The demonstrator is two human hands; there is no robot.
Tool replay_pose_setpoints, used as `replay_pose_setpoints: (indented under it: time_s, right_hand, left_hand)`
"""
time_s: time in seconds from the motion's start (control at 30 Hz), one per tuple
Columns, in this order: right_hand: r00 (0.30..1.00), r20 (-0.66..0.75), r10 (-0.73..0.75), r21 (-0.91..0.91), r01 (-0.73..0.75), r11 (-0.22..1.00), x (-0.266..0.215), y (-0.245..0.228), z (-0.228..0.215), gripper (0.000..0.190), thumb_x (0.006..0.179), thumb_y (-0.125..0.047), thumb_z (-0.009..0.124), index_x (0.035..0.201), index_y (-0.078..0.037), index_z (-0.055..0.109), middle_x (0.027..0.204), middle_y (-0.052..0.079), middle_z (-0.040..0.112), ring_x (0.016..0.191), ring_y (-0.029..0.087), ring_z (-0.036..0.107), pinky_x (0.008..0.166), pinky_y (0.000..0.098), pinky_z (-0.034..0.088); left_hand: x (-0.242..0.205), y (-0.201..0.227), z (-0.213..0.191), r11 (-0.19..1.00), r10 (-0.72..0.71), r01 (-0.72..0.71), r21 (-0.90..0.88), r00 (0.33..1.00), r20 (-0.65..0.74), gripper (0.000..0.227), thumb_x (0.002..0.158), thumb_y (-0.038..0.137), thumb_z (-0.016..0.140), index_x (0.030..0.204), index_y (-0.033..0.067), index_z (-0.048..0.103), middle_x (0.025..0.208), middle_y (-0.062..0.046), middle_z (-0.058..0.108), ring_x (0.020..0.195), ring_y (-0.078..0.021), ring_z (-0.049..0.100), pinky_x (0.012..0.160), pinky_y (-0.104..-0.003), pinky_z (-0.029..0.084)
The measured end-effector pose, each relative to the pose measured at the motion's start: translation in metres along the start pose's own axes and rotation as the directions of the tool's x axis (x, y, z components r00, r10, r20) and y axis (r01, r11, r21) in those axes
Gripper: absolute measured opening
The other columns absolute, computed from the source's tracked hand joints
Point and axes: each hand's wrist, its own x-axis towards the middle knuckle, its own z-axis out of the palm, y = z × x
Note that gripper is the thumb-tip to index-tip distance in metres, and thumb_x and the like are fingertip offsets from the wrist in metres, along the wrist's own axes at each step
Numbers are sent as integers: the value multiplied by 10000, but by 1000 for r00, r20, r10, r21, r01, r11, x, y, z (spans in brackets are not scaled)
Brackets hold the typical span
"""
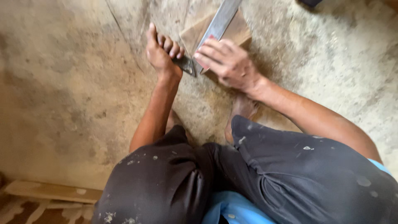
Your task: The person sands the edges and faces of a wooden block using sandpaper while holding a metal try square against the wood.
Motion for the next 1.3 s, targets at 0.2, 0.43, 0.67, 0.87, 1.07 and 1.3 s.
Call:
replay_pose_setpoints:
  time_s: [0.2,0.43,0.67,0.87,1.07,1.3]
  right_hand:
    - [977,62,206,-28,-205,978,-7,13,11,360,997,36,627,1300,-123,740,1275,63,704,1271,239,605,917,345,486]
    - [923,220,316,258,-367,894,15,-12,-40,516,784,-139,786,1292,-95,712,1435,213,575,1350,355,494,1109,466,464]
    - [909,190,372,266,-412,871,48,-20,-60,434,834,-168,792,1261,-115,732,1434,170,579,1387,371,478,1128,445,445]
    - [893,207,400,351,-450,821,47,-21,-56,473,650,-163,842,1113,-108,765,1407,195,554,1350,394,449,1098,491,409]
    - [889,225,400,392,-458,798,45,-15,-51,466,623,-158,818,1065,-36,739,1424,229,536,1387,406,435,1123,496,418]
    - [866,301,400,341,-489,803,50,-11,-66,493,590,-169,823,1074,-88,773,1366,167,619,1317,404,476,1063,514,434]
  left_hand:
    - [-4,2,1,1000,-11,11,-3,1000,3,483,1024,444,572,698,185,327,543,40,244,414,-129,265,390,-339,276]
    - [-4,-1,-2,1000,-7,7,-3,1000,-30,494,1005,452,594,685,187,326,531,29,271,394,-140,314,374,-336,307]
    - [-6,0,2,995,89,-89,48,996,6,505,994,458,563,631,166,368,473,-12,345,336,-168,346,334,-349,342]
    - [-7,-2,0,998,-42,42,-41,999,-11,523,1000,456,572,640,183,310,505,25,256,374,-140,283,370,-327,276]
    - [-3,-2,-2,997,-46,46,-57,999,-5,497,1001,443,579,663,180,327,516,26,257,387,-137,271,386,-330,276]
    - [-11,7,10,997,-67,65,-39,996,-53,460,999,430,557,682,174,343,522,32,259,397,-137,283,393,-328,274]
